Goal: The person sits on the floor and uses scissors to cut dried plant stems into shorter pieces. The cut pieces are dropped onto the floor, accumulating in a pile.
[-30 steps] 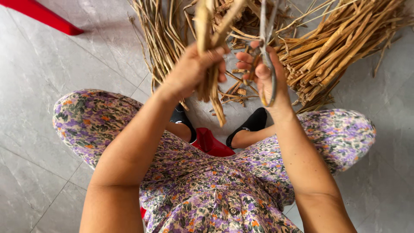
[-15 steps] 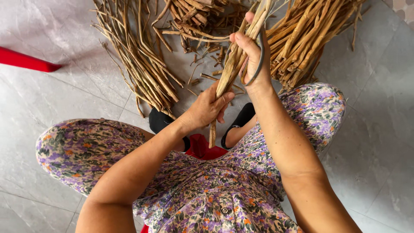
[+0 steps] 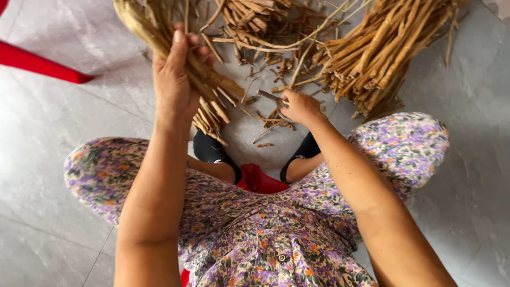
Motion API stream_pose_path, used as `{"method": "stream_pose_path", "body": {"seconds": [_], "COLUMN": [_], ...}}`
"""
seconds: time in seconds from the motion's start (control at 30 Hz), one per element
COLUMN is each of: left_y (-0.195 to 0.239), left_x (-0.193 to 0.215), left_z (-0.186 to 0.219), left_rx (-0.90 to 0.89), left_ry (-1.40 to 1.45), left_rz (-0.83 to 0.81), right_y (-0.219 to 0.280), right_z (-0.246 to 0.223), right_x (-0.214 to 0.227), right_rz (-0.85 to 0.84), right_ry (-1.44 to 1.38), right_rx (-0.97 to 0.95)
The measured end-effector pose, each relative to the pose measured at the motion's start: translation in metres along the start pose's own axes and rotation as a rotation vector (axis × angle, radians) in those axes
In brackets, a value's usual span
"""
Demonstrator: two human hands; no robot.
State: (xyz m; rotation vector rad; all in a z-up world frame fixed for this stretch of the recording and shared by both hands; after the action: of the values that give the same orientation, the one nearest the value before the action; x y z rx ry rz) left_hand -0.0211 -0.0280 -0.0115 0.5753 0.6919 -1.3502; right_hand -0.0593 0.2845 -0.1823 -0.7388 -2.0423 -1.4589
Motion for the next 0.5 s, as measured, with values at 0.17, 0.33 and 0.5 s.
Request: {"method": "stream_pose_path", "body": {"seconds": [0.17,0.33,0.5], "left_y": [-0.004,-0.001,0.014], "left_x": [-0.006,-0.014,-0.050], "left_z": [-0.016,-0.032,-0.070], "left_rx": [-0.090,-0.156,-0.027], "left_ry": [-0.030,-0.144,-0.048], "left_rz": [-0.015,-0.008,-0.085], "right_y": [-0.002,0.020,0.067], "right_z": [-0.002,-0.047,-0.112], "right_x": [-0.017,0.046,0.068], "right_rz": [-0.114,0.109,0.101], "right_ry": [-0.015,-1.163,-1.709], "right_rx": [0.152,0.492,0.834]}}
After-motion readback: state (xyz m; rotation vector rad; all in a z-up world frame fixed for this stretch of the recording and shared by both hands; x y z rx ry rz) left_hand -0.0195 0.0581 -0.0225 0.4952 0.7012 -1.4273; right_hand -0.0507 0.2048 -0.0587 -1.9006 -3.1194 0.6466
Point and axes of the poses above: each hand's wrist, its own y-axis away from the middle knuckle, its own x-axis out of the back of the hand, z = x × y, the point moved 1 cm from there along -y, towards the middle knuckle, and after that the axes turned 11 degrees about -z, right-handed, at the moved point
